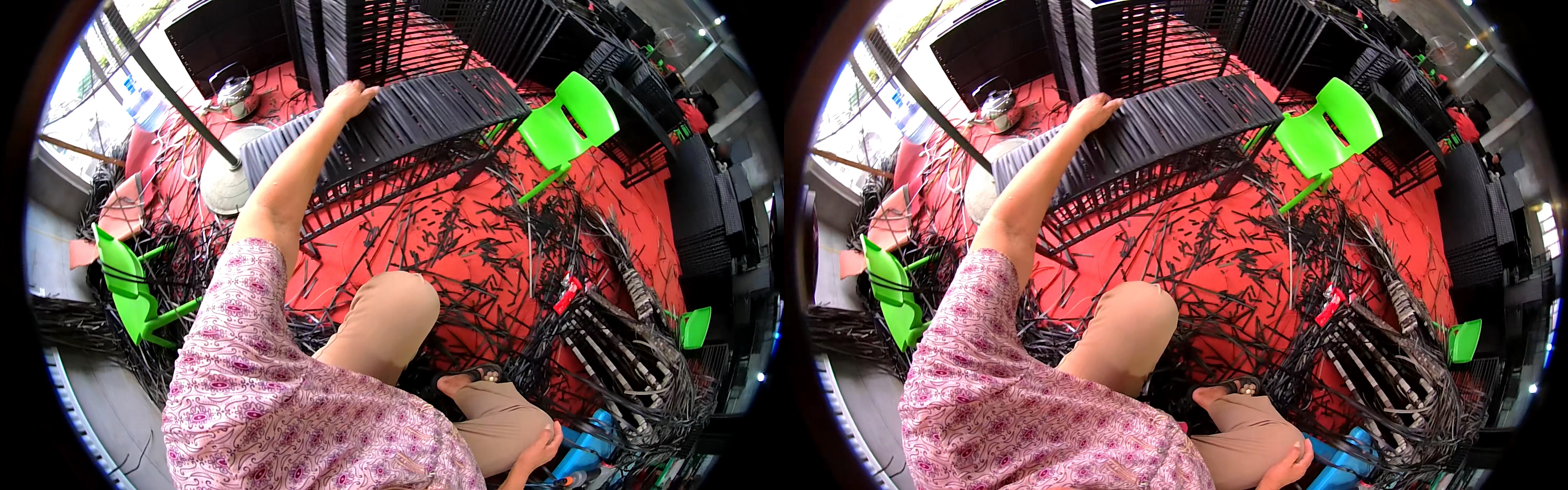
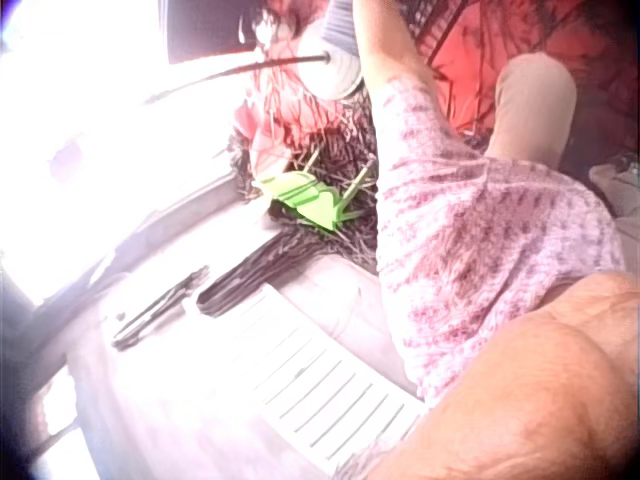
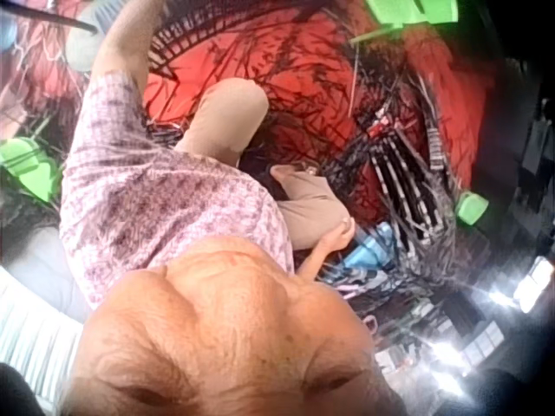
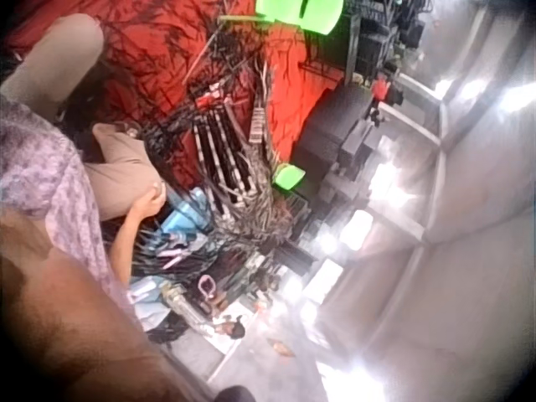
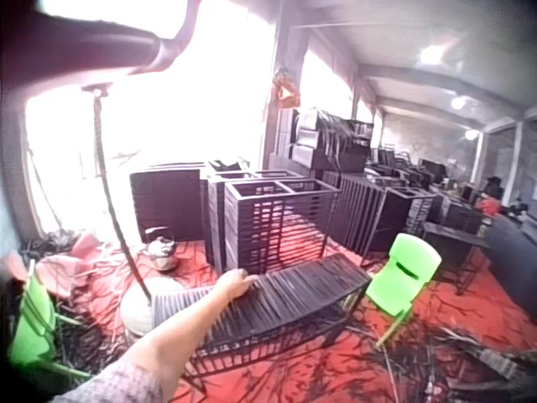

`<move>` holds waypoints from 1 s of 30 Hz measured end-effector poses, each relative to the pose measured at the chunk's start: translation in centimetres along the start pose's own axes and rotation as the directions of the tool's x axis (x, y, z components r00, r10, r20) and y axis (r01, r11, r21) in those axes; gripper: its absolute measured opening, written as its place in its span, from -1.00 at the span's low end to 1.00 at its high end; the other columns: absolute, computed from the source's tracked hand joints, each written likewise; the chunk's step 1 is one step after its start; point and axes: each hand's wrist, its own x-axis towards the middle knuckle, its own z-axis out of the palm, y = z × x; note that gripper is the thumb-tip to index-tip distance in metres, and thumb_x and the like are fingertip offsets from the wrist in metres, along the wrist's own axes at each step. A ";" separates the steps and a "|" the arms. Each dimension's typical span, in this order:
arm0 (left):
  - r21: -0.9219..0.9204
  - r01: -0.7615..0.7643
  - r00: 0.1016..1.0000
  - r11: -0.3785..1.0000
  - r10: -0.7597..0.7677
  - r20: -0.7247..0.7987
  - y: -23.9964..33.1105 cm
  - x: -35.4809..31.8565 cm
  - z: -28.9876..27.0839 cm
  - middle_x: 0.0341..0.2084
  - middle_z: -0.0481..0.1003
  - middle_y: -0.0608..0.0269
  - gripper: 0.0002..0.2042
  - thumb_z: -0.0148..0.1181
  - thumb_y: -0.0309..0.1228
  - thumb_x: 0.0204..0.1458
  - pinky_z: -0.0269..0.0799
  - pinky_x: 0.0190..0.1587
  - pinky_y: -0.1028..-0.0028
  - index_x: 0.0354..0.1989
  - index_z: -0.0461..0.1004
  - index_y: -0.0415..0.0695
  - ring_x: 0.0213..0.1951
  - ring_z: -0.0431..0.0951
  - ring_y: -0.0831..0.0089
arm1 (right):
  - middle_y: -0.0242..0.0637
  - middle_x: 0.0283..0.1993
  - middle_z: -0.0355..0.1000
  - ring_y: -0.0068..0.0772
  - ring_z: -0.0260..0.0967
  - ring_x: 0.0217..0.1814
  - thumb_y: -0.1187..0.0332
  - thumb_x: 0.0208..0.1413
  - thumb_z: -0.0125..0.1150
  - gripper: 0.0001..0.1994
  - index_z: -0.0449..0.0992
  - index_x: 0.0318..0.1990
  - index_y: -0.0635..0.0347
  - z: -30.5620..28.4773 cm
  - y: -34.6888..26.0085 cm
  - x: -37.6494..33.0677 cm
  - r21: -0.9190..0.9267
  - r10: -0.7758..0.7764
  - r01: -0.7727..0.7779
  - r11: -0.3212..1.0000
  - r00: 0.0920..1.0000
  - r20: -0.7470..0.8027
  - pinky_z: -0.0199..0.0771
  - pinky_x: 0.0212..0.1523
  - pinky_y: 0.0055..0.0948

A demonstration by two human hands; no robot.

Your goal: The person sits on the floor and weaves black plastic strips into the frame of a chair seat. They use pink-handled pliers to cut the strips to size and then thread them through the existing weave to reinforce the seat structure.

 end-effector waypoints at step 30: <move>-0.309 -0.847 0.390 0.433 0.900 0.193 9.5 -7.9 2.3 -0.44 0.53 0.05 -0.78 0.09 -0.50 0.12 0.43 -0.36 0.31 -0.09 0.59 -0.09 -0.42 0.55 0.23 | -0.19 -0.09 0.57 -0.10 0.48 0.01 0.38 -0.03 0.23 -0.74 0.62 -0.13 0.13 -1.2 -2.1 -0.3 -0.033 -0.122 0.118 0.993 0.967 -0.225 0.44 0.08 -0.20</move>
